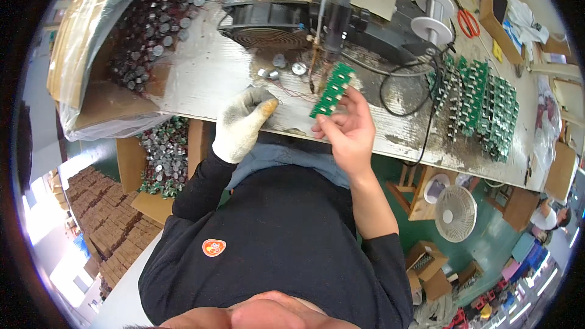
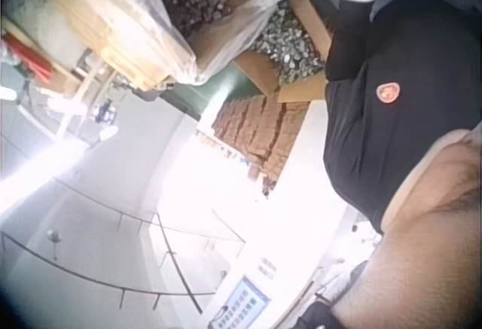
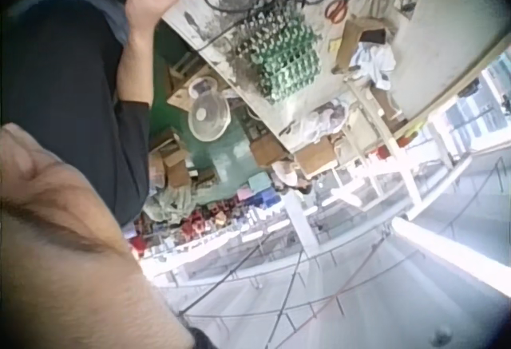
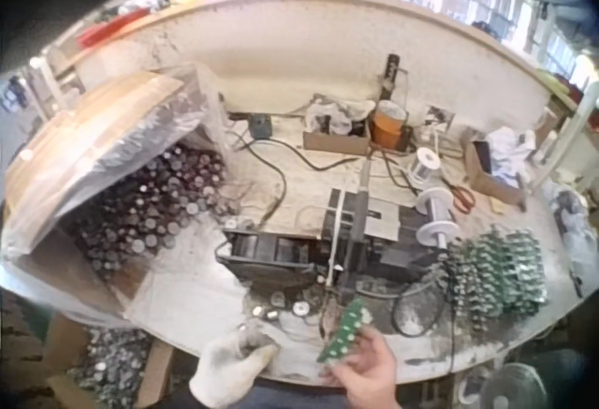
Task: Soldering small electronic components onto a printed circuit board at an assembly station.
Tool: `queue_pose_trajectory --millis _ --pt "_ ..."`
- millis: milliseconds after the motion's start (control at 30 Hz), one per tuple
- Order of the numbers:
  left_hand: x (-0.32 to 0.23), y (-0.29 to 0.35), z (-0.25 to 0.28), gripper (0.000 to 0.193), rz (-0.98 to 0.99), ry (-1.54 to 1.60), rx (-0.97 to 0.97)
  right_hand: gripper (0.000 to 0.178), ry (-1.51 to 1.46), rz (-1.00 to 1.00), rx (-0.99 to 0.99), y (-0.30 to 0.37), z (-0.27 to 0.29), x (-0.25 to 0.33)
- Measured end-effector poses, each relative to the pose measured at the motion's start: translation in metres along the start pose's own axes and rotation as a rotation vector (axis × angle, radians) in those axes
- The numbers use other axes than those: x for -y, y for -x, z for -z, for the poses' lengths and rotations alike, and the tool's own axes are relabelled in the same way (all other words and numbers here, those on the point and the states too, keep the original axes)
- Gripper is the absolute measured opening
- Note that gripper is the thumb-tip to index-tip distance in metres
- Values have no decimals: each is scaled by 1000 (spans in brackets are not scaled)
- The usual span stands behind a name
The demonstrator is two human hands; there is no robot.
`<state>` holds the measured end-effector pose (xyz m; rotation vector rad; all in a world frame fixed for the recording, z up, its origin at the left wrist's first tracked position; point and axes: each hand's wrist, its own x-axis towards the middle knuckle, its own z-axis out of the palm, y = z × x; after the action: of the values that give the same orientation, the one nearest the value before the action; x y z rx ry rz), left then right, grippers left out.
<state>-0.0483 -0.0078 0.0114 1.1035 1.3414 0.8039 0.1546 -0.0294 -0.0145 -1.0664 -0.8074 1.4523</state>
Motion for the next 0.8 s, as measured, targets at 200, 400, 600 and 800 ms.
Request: queue_pose_trajectory --millis 200,400,600,800 --pt "12 -5 -29 20 -70 8 26 59 -25 -22 17 -2 -2 4" --pt "-1 -10 -35 19 69 120 119 60 -21 -24 -6 -4 -2 7" --pt "7 -17 -37 17 127 238 147 60 -50 9 -3 -6 -1 10" --pt "2 -19 -39 17 158 315 135 61 -85 48 -38 -7 -2 6"
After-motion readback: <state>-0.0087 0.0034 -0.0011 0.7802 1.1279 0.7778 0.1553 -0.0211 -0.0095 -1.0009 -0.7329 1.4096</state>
